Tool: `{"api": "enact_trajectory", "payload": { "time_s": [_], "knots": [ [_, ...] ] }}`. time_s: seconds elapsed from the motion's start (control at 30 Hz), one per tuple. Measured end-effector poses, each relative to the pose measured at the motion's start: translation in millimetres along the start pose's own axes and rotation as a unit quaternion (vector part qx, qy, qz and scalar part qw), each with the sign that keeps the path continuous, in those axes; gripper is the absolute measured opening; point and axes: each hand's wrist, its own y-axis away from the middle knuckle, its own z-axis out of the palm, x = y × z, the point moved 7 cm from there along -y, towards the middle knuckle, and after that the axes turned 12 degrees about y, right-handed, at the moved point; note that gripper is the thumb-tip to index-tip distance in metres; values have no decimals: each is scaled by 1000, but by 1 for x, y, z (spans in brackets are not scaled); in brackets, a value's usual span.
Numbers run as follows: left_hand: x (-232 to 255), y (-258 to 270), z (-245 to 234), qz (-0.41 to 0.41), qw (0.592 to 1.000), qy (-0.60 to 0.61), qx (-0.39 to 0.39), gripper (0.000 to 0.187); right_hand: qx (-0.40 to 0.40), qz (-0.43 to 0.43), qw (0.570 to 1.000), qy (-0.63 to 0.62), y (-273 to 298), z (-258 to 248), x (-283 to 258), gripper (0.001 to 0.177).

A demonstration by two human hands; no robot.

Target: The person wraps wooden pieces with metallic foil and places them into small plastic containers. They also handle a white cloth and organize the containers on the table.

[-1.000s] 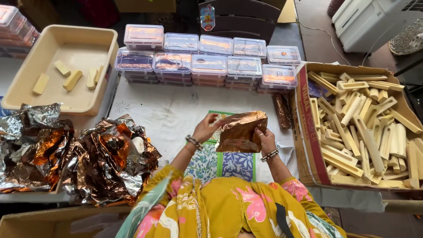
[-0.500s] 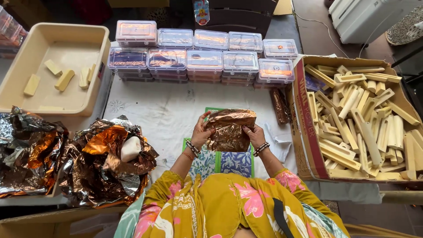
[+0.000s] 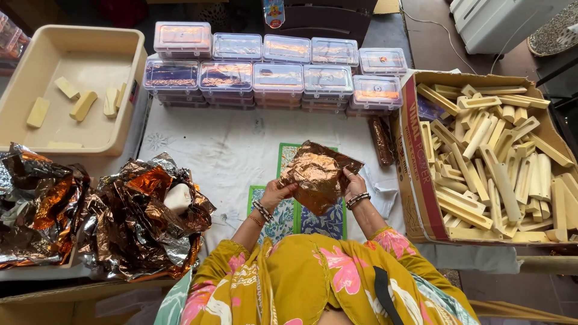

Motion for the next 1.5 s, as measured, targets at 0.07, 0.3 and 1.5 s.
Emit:
{"api": "enact_trajectory", "payload": {
  "time_s": [0.07,0.3,1.5],
  "knots": [
    [6,-2,-13,50,999,18,-4,34,-14,31,999,-41,33,21,-21,18],
    [70,23,-45,150,967,192,74,12,-50,114,992,20,52,35,-13,24],
    [218,-40,48,268,766,-499,305,25,62,-176,674,715,107,17,-78,50]
  ]
}}
